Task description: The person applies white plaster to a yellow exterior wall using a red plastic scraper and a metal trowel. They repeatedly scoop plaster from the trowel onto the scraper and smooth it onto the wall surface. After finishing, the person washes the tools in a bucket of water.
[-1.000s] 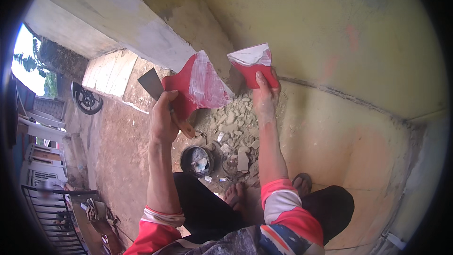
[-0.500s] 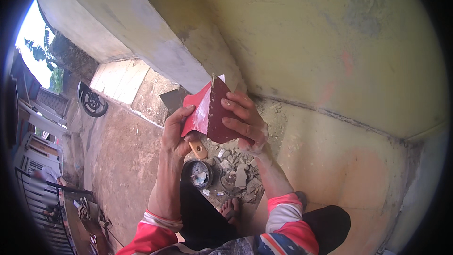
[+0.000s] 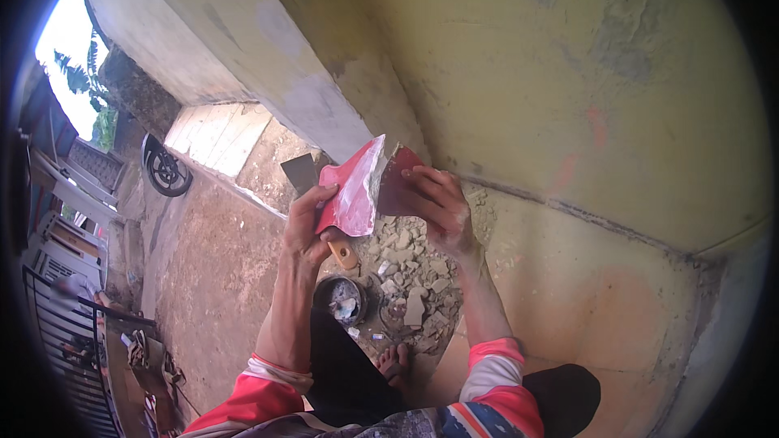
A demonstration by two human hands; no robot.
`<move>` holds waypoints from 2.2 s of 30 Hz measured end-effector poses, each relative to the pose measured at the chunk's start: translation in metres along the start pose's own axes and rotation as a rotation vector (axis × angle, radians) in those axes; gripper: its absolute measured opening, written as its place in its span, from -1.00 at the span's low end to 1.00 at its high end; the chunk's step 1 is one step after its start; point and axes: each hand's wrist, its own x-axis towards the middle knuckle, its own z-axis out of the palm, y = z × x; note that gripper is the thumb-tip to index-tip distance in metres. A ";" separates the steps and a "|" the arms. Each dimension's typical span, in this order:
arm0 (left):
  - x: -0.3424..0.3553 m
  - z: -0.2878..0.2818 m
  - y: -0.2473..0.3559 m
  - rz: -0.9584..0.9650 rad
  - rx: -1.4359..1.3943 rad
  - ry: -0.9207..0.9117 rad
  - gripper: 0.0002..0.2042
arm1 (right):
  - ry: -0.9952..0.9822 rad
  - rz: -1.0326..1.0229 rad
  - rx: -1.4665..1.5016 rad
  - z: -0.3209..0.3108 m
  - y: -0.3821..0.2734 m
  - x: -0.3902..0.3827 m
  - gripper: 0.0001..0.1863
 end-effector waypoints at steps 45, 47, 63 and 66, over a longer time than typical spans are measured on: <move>-0.002 -0.003 -0.011 0.317 0.202 0.093 -0.72 | 0.151 0.163 -0.156 0.030 -0.068 -0.008 -0.66; -0.005 -0.002 -0.009 0.309 0.212 0.069 -0.70 | 0.132 0.171 -0.132 0.030 -0.067 -0.007 -0.63; -0.014 0.001 0.004 0.320 0.250 0.050 -0.67 | 0.096 0.426 -0.017 0.015 -0.017 -0.021 -0.70; -0.016 -0.001 0.005 0.341 0.276 0.048 -0.68 | 0.302 0.714 0.332 -0.005 -0.014 -0.026 -0.78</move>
